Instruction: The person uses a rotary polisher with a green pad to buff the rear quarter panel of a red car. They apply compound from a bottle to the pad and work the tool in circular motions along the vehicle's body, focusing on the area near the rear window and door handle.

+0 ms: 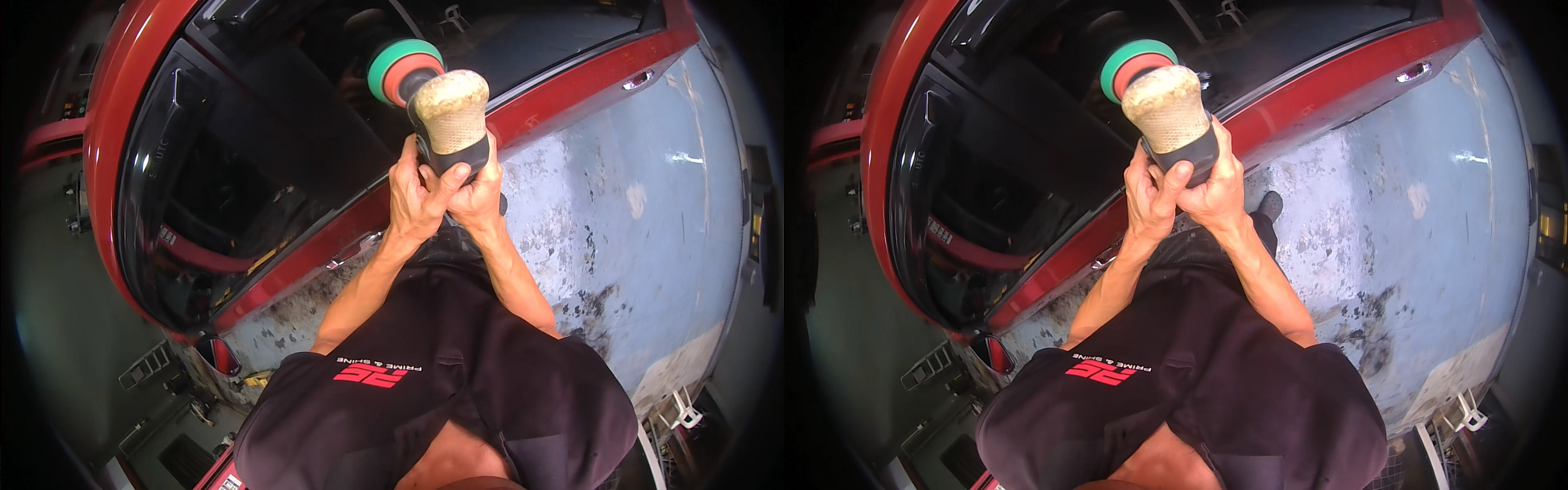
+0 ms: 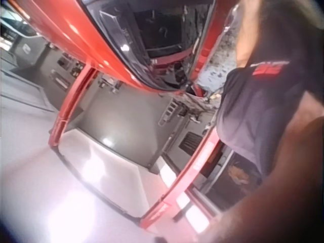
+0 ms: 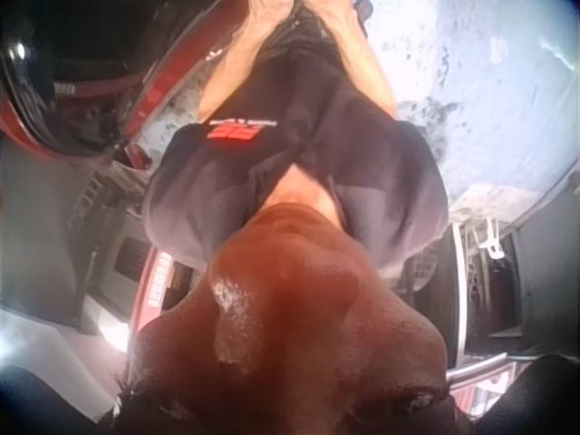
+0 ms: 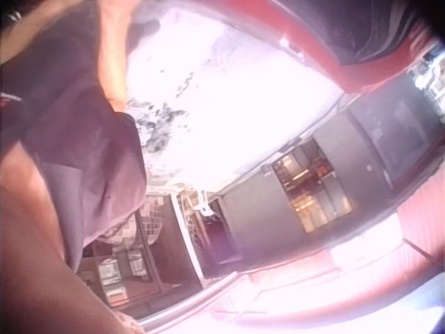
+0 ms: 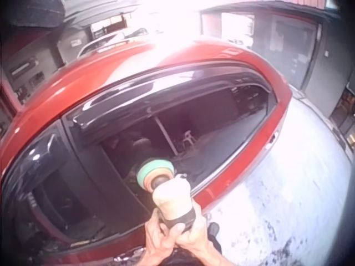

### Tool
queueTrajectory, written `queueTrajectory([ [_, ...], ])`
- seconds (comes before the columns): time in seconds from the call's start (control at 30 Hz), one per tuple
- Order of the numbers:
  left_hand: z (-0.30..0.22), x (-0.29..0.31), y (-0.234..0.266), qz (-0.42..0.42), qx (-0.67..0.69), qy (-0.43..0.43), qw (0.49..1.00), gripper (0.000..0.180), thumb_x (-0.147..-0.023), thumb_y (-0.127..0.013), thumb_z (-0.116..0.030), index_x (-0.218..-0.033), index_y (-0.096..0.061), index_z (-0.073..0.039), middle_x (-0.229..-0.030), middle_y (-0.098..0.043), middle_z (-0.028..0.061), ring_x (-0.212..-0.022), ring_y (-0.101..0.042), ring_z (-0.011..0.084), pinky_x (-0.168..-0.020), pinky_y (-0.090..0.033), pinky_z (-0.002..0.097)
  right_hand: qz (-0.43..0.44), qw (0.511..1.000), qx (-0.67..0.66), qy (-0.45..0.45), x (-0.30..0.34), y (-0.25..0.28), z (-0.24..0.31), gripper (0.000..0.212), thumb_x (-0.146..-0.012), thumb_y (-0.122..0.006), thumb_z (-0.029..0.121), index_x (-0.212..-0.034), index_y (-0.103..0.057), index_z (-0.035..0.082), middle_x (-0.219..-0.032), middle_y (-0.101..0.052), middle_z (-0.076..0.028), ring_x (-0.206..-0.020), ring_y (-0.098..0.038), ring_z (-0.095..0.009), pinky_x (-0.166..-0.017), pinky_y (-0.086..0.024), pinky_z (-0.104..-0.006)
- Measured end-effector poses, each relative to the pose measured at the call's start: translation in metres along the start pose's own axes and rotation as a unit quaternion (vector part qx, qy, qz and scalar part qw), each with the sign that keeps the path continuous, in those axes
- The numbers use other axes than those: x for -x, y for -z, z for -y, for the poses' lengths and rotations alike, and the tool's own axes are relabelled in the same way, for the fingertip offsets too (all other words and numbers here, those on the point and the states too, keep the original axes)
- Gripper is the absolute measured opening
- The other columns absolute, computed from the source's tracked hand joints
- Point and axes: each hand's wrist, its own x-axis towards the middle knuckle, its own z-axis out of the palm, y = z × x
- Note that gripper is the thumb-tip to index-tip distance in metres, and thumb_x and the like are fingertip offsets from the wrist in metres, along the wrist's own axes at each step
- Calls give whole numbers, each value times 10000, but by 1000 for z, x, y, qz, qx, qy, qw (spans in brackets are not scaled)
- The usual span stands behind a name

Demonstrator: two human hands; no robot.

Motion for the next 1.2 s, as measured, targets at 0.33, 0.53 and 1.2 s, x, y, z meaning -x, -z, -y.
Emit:
queueTrajectory([
  [0.33,25,9,-9,9,-2,11,1000,719,-923,-741,-463,-1358,-560,80,-1199,-700,191,-1102,-668,256,-975,-515,386,-21,1000,-14,-1,21,2,-28,964,-688,-992,279,-1445,-476,-22,-1188,-735,-215,-1067,-763,-347,-882,-615,-415],
  [0.53,36,4,-30,12,-14,13,1000,713,-923,-758,-446,-1360,-556,81,-1149,-720,190,-1047,-686,241,-936,-531,377,-22,1000,6,-16,19,19,-44,932,-690,-989,269,-1431,-501,-19,-1190,-737,-202,-1082,-758,-336,-905,-604,-415],
  [1.2,65,-3,-59,53,-55,47,996,741,-876,-831,-398,-1351,-526,81,-1088,-744,280,-1015,-767,376,-868,-598,427,-56,992,-71,-87,33,35,-88,759,-733,-963,217,-1329,-561,-26,-1106,-759,-134,-1004,-721,-183,-900,-580,-358],
])
